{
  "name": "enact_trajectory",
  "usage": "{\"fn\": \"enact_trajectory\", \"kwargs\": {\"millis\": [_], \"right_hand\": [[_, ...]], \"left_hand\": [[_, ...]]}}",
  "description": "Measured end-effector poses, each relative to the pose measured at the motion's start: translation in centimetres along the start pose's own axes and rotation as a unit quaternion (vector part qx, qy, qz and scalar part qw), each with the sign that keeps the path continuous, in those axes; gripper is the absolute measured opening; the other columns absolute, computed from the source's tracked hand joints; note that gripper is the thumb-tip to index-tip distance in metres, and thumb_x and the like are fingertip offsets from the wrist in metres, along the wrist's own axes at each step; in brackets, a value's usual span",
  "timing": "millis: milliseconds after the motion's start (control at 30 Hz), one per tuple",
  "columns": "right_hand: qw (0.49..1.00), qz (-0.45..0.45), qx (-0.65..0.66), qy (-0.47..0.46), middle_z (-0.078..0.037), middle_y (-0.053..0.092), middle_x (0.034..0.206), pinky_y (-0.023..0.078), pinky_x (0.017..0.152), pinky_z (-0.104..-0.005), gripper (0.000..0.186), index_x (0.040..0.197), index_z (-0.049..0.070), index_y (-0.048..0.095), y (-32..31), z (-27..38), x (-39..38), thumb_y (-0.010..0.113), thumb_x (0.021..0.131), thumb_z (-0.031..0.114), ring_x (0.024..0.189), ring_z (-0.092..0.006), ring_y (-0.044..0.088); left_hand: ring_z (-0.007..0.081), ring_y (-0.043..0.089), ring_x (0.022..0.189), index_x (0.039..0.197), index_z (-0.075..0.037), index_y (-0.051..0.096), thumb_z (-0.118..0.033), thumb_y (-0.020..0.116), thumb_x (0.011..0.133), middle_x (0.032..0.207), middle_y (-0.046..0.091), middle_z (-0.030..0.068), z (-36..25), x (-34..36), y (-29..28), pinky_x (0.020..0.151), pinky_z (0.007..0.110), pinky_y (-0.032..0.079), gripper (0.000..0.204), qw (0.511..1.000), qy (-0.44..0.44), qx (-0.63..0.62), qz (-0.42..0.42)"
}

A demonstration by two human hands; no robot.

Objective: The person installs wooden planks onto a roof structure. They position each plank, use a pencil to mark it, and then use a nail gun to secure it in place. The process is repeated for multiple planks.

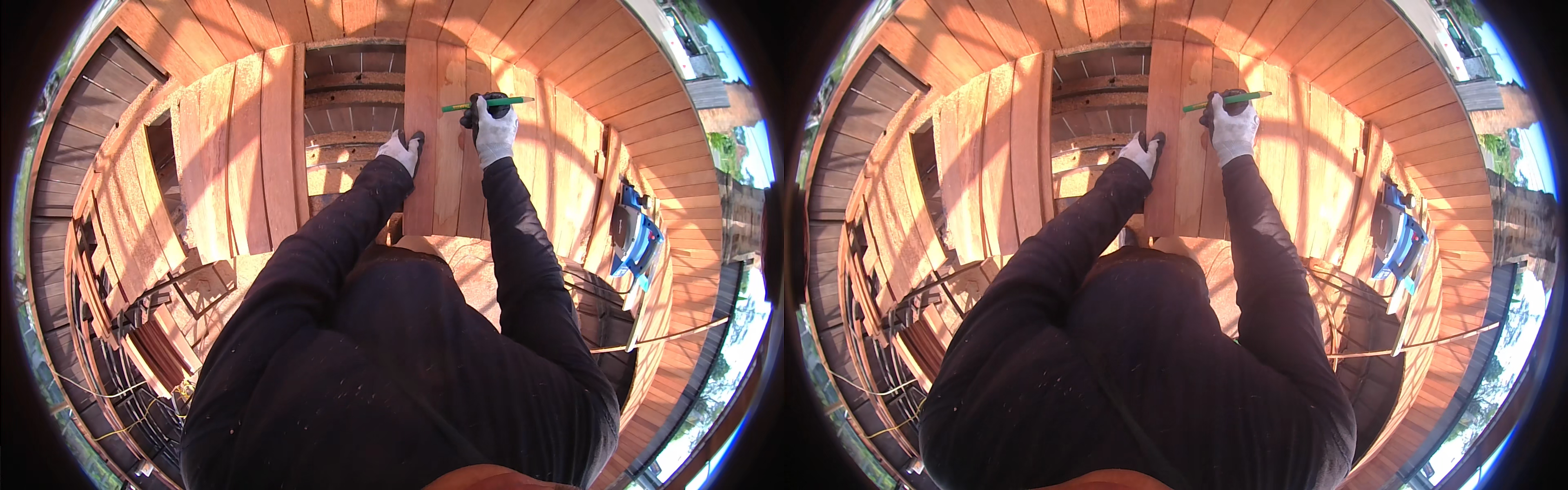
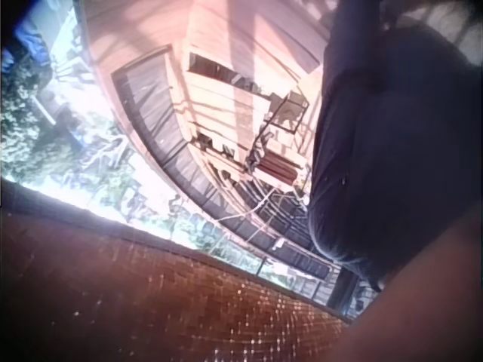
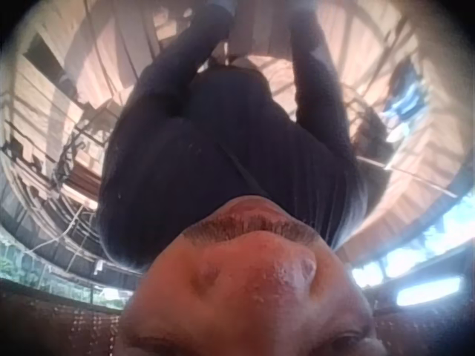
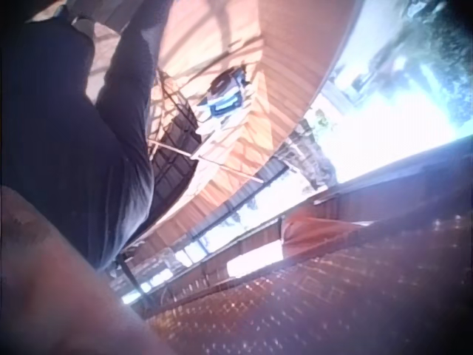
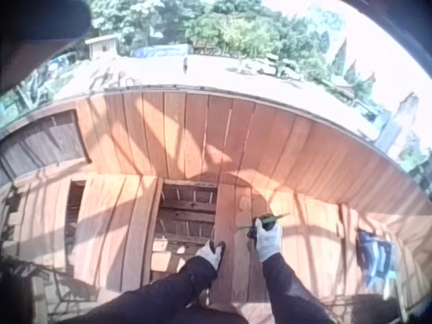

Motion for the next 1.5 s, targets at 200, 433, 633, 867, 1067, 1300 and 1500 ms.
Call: {"fn": "enact_trajectory", "kwargs": {"millis": [200,433,633,867,1067,1300,1500], "right_hand": [[0.985,0.017,-0.165,-0.041,-0.009,0.067,0.078,0.057,0.058,-0.0318,0.015,0.098,-0.002,0.063,2.1,-1.6,4.0,0.061,0.093,0.013,0.066,-0.017,0.067],[0.937,0.171,-0.299,-0.066,-0.012,0.071,0.085,0.056,0.068,-0.032,0.02,0.109,0.003,0.066,2.2,-1.5,2.3,0.063,0.091,0.012,0.073,-0.0193,0.07],[0.885,0.449,-0.083,0.09,-0.01,0.058,0.129,0.051,0.094,-0.032,0.095,0.154,0.01,0.025,2.9,2.0,-10.5,0.077,0.075,0.007,0.11,-0.0177,0.06],[0.933,0.31,0.06,0.172,-0.01,0.062,0.114,0.054,0.079,-0.0294,0.067,0.152,0.008,0.028,2.0,0.5,-16.7,0.059,0.092,0.004,0.094,-0.0155,0.062],[0.949,0.21,0.067,0.227,-0.006,0.059,0.089,0.047,0.058,-0.0235,0.023,0.118,0.005,0.059,-1.1,1.9,-14.2,0.055,0.095,0.006,0.07,-0.0096,0.056],[0.991,0.019,0.022,0.127,-0.007,0.06,0.074,0.048,0.052,-0.0292,0.03,0.091,0.001,0.063,-3.1,2.0,-7.8,0.061,0.095,0.03,0.055,-0.0163,0.057],[0.996,0.036,0.053,0.057,-0.01,0.064,0.078,0.063,0.064,-0.0372,0.022,0.09,0.0,0.061,-0.8,-0.1,-0.8,0.071,0.091,0.019,0.066,-0.02,0.067]], "left_hand": [[0.0431,0.061,0.108,0.124,0.003,0.055,-0.047,0.053,0.093,0.112,0.064,0.0301,0.8,0.3,0.3,0.094,0.047,0.048,0.059,0.999,-0.013,0.013,0.03],[0.0422,0.06,0.113,0.131,0.004,0.051,-0.045,0.053,0.094,0.117,0.063,0.0301,-0.5,-0.4,0.2,0.097,0.046,0.047,0.061,0.998,-0.038,0.006,0.049],[0.0423,0.063,0.107,0.12,-0.001,0.055,-0.046,0.056,0.092,0.11,0.066,0.0266,11.5,6.1,7.6,0.089,0.047,0.052,0.053,0.985,0.004,-0.144,0.096],[0.0455,0.061,0.108,0.12,0.001,0.056,-0.045,0.049,0.097,0.112,0.064,0.0291,2.8,2.1,1.2,0.09,0.049,0.05,0.052,0.997,-0.016,0.003,0.07],[0.0459,0.061,0.106,0.118,0.0,0.057,-0.041,0.05,0.097,0.109,0.064,0.0297,1.8,1.4,0.4,0.089,0.05,0.05,0.047,0.999,0.002,0.014,0.034],[0.0446,0.062,0.107,0.123,0.003,0.055,-0.041,0.052,0.095,0.11,0.064,0.0311,0.9,0.6,0.5,0.092,0.049,0.05,0.053,0.999,0.004,0.024,0.03],[0.0447,0.062,0.105,0.12,0.004,0.056,-0.043,0.051,0.095,0.109,0.064,0.0311,-0.4,-0.1,-0.4,0.091,0.049,0.05,0.054,1.0,-0.004,0.016,0.023]]}}
Point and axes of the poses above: each hand's wrist, its own x-axis towards the middle knuckle, its own y-axis out of the palm, z = x × y, the point moved 4 cm from there along x, towards the middle knuckle
